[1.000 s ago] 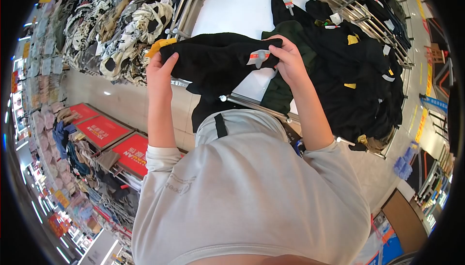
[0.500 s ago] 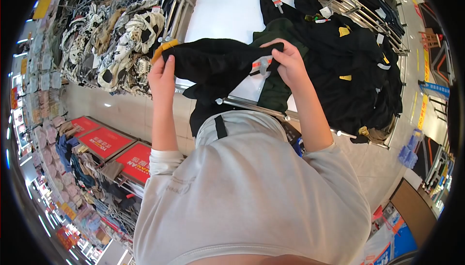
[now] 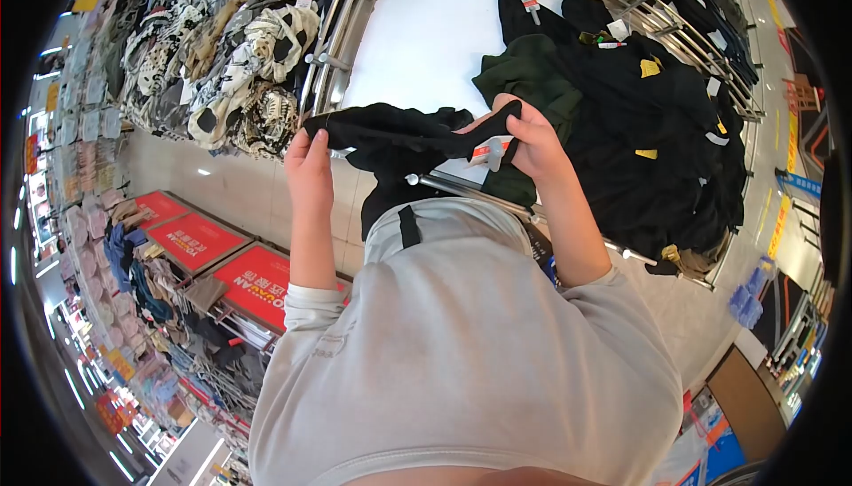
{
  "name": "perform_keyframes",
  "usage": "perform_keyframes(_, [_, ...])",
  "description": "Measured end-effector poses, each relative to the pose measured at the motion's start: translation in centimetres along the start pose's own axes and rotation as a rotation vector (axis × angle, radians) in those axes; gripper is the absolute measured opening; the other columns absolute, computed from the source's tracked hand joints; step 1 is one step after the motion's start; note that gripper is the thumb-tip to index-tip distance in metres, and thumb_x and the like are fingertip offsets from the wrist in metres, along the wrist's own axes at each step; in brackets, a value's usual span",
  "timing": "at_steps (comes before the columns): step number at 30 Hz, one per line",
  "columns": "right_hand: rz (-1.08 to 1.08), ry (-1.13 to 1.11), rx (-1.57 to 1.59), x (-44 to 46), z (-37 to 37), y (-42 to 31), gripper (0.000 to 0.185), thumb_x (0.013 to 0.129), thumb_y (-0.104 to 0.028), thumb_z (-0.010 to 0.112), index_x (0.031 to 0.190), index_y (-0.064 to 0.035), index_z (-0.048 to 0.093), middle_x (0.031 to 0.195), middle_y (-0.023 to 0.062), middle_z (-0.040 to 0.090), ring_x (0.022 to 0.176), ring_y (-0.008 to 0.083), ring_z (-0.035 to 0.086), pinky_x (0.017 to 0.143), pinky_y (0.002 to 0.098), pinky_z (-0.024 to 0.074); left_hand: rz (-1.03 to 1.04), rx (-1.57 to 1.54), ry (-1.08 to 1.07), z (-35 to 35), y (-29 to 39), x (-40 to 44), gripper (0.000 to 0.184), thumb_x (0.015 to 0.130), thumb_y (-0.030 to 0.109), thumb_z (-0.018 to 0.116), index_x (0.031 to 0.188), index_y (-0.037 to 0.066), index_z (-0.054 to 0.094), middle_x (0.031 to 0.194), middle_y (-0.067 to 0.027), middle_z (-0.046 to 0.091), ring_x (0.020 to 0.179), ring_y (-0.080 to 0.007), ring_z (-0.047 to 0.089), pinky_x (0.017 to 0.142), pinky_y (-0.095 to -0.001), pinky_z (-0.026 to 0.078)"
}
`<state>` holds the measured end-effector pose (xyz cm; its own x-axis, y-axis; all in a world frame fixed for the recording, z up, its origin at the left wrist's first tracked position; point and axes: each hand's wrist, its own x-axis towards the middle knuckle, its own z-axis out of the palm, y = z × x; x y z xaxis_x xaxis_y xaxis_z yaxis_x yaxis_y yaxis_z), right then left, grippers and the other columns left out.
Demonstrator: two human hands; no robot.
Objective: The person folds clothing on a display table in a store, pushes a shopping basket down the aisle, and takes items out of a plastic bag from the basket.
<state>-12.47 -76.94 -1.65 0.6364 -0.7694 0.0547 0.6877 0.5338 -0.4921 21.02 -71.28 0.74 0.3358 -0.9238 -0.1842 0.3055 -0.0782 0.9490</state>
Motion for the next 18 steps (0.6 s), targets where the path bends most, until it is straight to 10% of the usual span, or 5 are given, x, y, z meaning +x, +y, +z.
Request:
perform_keyframes(9, [-0.117, -0.076, -0.111, 0.1, -0.1, -0.7, 0.032, 0.096, -0.031, 0.061, 0.103, -0.0009, 0.050, 0.096, 0.0291, 0.069, 0.107, 0.0448, 0.065, 0.103, 0.0612, 0.0423, -0.119, -0.152, -0.205, 0.1, 1.2, -0.2, 0.021, 0.094, -0.003, 0.056, 0.115, 0.000, 0.060, 0.104, -0.0094, 0.069, 0.100, -0.0207, 0.066, 0.095, -0.0358, 0.050])
perform_keyframes(18, [-0.085, 0.088, -0.033, -0.4, -0.5, -1.1, 0.034, 0.092, -0.028, 0.068, 0.107, -0.0033, 0.050, 0.107, 0.0265, 0.066, 0.102, 0.0373, 0.067, 0.093, 0.0459, 0.0527, -0.207, -0.199, -0.356, 1.1, 2.0, -0.3, 0.038, 0.087, -0.009, 0.060, 0.122, 0.004, 0.054, 0.107, -0.0082, 0.067, 0.102, -0.0204, 0.066, 0.094, -0.0367, 0.051])
